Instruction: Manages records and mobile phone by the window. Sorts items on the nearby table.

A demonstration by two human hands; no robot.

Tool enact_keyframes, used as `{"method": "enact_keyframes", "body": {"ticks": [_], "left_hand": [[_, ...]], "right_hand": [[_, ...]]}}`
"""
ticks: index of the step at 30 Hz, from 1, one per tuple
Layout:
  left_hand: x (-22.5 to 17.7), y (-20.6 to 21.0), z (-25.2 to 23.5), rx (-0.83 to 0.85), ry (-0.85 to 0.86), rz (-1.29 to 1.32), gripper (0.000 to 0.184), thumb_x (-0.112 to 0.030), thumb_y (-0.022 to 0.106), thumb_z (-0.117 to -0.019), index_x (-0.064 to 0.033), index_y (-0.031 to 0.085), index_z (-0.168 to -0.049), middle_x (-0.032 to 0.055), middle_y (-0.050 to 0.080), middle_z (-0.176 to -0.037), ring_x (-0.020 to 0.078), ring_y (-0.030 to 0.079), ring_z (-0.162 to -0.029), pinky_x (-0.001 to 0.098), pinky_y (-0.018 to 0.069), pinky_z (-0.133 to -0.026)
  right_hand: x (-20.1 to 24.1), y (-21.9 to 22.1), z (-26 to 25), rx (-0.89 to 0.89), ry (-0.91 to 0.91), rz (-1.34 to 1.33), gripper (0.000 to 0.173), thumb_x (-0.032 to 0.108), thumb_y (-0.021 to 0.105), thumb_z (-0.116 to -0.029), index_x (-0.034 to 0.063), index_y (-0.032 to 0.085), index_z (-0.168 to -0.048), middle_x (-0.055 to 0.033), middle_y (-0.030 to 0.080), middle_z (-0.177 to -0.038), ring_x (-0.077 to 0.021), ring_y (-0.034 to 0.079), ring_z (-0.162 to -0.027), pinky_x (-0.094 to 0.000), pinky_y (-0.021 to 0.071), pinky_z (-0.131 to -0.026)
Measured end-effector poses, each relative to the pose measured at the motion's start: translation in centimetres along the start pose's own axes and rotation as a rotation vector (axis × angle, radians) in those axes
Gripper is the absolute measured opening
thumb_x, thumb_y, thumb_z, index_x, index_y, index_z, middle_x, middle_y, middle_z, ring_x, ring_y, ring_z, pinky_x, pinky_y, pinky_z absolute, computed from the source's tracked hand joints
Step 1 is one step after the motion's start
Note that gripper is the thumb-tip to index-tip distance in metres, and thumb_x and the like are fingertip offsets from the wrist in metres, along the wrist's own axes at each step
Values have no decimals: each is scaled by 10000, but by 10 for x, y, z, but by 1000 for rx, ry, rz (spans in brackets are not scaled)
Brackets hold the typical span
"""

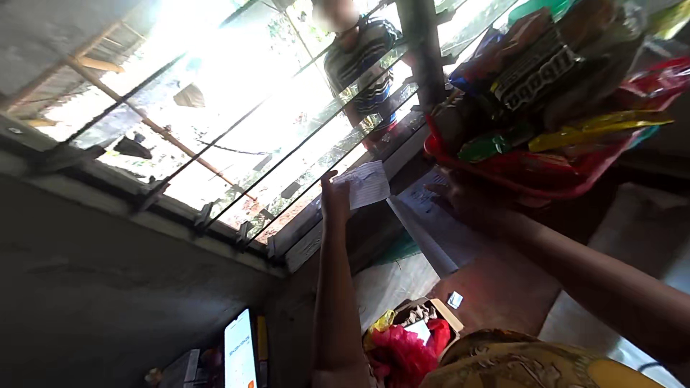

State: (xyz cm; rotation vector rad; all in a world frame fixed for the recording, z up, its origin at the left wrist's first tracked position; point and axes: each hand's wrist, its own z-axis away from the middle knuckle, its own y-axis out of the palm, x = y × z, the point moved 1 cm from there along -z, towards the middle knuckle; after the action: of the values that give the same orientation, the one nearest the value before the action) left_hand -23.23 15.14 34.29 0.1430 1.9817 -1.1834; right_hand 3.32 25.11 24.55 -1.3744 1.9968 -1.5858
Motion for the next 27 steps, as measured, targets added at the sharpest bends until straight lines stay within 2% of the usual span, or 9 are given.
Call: {"method": "enact_keyframes", "body": {"ticks": [3,7,11,15,16,18,21,23,27], "left_hand": [[-3,-5,-13,24,-4,-61,417,-187,588,-1039,-57,505,-1426,253,656,-1218,375,666,-1060,547,521,-927],[-4,-1,-49,146,-21,-171,395,-171,583,-1036,-14,558,-1398,259,640,-1282,386,618,-1202,549,459,-1047],[6,22,-86,149,-82,-148,409,-198,570,-1037,-33,551,-1411,261,620,-1319,390,597,-1235,567,450,-1058],[4,43,-108,73,-100,-121,389,-178,478,-1063,40,553,-1376,282,571,-1370,391,551,-1279,547,429,-1077],[3,50,-111,44,-127,-77,400,-174,463,-1069,46,537,-1394,276,542,-1413,380,521,-1319,530,408,-1102],[-3,60,-120,-14,-171,59,401,-133,477,-1058,50,522,-1412,257,524,-1450,343,507,-1350,487,410,-1115],[-8,72,-131,-8,-279,342,447,-14,534,-993,37,479,-1434,231,531,-1411,288,581,-1218,421,512,-997],[-10,71,-130,41,-309,437,538,35,520,-978,0,406,-1503,206,487,-1467,260,578,-1244,372,525,-996],[-10,67,-129,19,-268,596,572,113,492,-956,10,375,-1506,196,447,-1478,235,563,-1244,324,529,-989]], "right_hand": [[0,-2,1,13,-21,8,366,270,502,-1071,46,691,-1290,-225,461,-1543,-408,452,-1415,-544,366,-1156],[5,-8,5,-51,-74,-19,323,251,570,-1042,-29,730,-1031,-216,660,-1230,-405,588,-1236,-532,449,-1068],[5,-9,8,-26,-2,-41,439,331,533,-1067,-53,670,-905,-217,655,-981,-400,653,-1012,-542,511,-904],[-2,0,6,-80,50,-90,474,348,502,-1068,-42,645,-841,-204,654,-841,-382,684,-836,-534,546,-750],[-3,3,6,-94,74,-103,463,345,510,-1063,-43,645,-850,-205,650,-822,-383,683,-809,-537,545,-731],[-2,-1,2,-52,167,-120,400,326,502,-1076,-32,680,-1097,-223,694,-923,-402,703,-884,-566,553,-808],[4,-5,-1,-55,252,-93,371,216,488,-1071,18,610,-1359,-252,692,-1163,-430,700,-1029,-583,545,-899],[7,-11,0,-20,258,-108,384,163,481,-1075,19,556,-1423,-255,624,-1299,-417,660,-1132,-549,522,-970],[2,0,-1,-106,190,-83,349,112,536,-1025,33,626,-1353,-269,626,-1188,-423,665,-1040,-555,541,-893]]}}
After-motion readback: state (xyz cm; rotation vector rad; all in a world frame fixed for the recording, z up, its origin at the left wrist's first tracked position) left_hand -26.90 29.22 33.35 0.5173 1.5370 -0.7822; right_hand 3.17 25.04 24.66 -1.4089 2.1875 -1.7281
